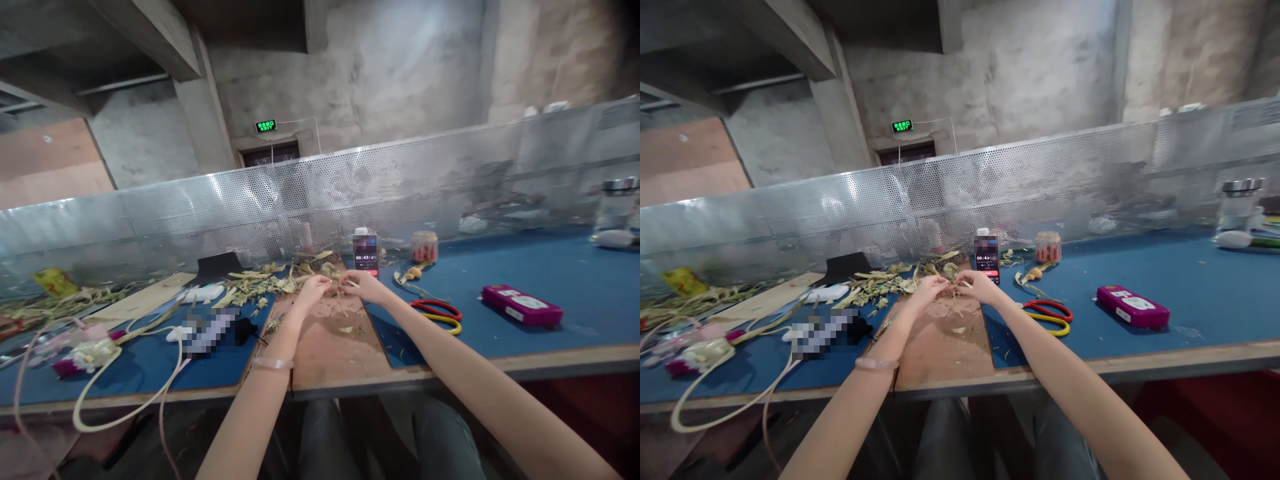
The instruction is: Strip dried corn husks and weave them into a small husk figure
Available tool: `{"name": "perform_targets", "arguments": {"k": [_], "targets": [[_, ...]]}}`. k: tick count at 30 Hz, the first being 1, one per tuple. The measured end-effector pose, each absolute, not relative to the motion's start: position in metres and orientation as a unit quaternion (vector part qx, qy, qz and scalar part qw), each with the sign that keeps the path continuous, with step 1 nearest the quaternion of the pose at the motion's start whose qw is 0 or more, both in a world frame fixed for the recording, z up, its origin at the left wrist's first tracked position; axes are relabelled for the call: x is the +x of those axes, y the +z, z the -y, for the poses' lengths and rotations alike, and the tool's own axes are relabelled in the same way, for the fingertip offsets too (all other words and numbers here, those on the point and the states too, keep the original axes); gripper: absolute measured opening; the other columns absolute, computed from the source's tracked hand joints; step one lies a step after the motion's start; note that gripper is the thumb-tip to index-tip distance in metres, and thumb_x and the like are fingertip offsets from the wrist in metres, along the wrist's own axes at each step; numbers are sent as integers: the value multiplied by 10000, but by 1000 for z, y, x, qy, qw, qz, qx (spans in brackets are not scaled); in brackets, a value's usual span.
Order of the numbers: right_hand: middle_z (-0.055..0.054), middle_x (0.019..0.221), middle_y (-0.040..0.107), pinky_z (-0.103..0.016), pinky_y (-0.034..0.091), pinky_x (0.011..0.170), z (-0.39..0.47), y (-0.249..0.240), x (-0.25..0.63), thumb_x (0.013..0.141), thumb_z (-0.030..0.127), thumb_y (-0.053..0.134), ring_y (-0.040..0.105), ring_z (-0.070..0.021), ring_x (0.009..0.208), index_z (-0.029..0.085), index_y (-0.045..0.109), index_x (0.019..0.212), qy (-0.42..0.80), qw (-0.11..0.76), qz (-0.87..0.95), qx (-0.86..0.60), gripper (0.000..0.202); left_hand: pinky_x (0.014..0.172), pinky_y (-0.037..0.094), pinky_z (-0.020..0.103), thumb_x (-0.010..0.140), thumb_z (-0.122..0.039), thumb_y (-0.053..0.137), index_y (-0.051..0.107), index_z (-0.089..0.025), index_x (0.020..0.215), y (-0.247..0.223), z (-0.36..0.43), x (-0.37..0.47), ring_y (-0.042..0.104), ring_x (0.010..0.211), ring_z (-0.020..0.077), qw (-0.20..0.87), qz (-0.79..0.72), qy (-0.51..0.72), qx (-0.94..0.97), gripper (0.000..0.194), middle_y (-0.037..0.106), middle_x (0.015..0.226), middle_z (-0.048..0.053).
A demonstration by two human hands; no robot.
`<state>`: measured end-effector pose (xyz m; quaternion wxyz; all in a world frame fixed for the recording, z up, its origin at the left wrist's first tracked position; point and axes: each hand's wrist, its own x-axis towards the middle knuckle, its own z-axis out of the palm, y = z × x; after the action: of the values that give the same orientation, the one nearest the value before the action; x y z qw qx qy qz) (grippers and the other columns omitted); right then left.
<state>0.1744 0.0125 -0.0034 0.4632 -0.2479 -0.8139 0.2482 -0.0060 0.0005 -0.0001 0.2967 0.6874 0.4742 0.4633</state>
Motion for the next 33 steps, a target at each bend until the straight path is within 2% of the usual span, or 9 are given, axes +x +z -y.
{"name": "perform_targets", "arguments": {"k": [6, 10, 12, 16, 19, 24, 29, 33], "targets": [[-38, 786, 629, -270, 430, 692, -17, -5, 177, 713, 293, 569, 554, -142, 705, 135, 621, 800, 221, 467, 818, -253, 187, 479, 346, 216, 717, -377, 530, 653, -134, 756, 4, 3, -13, 526, 586, 129, 314, -473, 407, 716, 275, 668, 752, 56], [-36, 773, 635, -268, 431, 664, -19, -5, 178, 712, 302, 567, 553, -150, 696, 144, 627, 814, 206, 465, 821, -260, 197, 509, 349, 219, 708, -308, 539, 696, -146, 768, 8, 9, -20, 532, 662, 140, 338, -450, 401, 723, 233, 669, 823, 58], [-35, 753, 635, -267, 431, 647, -20, -5, 179, 706, 311, 574, 552, -153, 685, 149, 633, 815, 197, 468, 820, -265, 205, 521, 353, 219, 695, -279, 566, 701, -146, 770, 10, 12, -22, 533, 684, 138, 386, -431, 384, 719, 204, 666, 845, 62], [-32, 735, 633, -265, 430, 631, -22, -6, 178, 703, 318, 576, 548, -151, 669, 150, 637, 813, 189, 476, 816, -269, 210, 537, 366, 208, 668, -278, 645, 680, -127, 839, 13, 18, -22, 513, 598, 90, 516, -398, 334, 681, 231, 645, 756, 51], [-34, 753, 632, -264, 431, 636, -22, -6, 178, 713, 312, 564, 546, -146, 667, 145, 629, 819, 192, 477, 816, -264, 208, 558, 386, 202, 647, -278, 688, 651, -120, 852, 14, 21, -20, 534, 592, 78, 556, -378, 342, 656, 262, 636, 735, 49], [-35, 773, 626, -268, 437, 659, -19, -3, 177, 714, 306, 564, 548, -141, 675, 138, 609, 821, 207, 483, 809, -263, 204, 592, 418, 212, 624, -285, 712, 623, -117, 814, 14, 19, -17, 581, 661, 104, 539, -357, 395, 653, 268, 647, 772, 57], [-36, 770, 623, -269, 441, 659, -15, 0, 177, 711, 324, 572, 553, -141, 677, 135, 603, 819, 222, 486, 801, -270, 219, 515, 389, 190, 602, -343, 715, 641, -127, 799, 9, 11, -17, 557, 612, 94, 432, -406, 445, 671, 302, 649, 759, 37], [-29, 738, 620, -254, 441, 625, -11, 3, 176, 713, 355, 572, 551, -136, 656, 137, 601, 812, 236, 491, 792, -275, 241, 650, 470, 257, 583, -335, 730, 625, -131, 774, 7, 10, -14, 601, 673, 127, 442, -396, 478, 648, 299, 648, 735, 28]]}}
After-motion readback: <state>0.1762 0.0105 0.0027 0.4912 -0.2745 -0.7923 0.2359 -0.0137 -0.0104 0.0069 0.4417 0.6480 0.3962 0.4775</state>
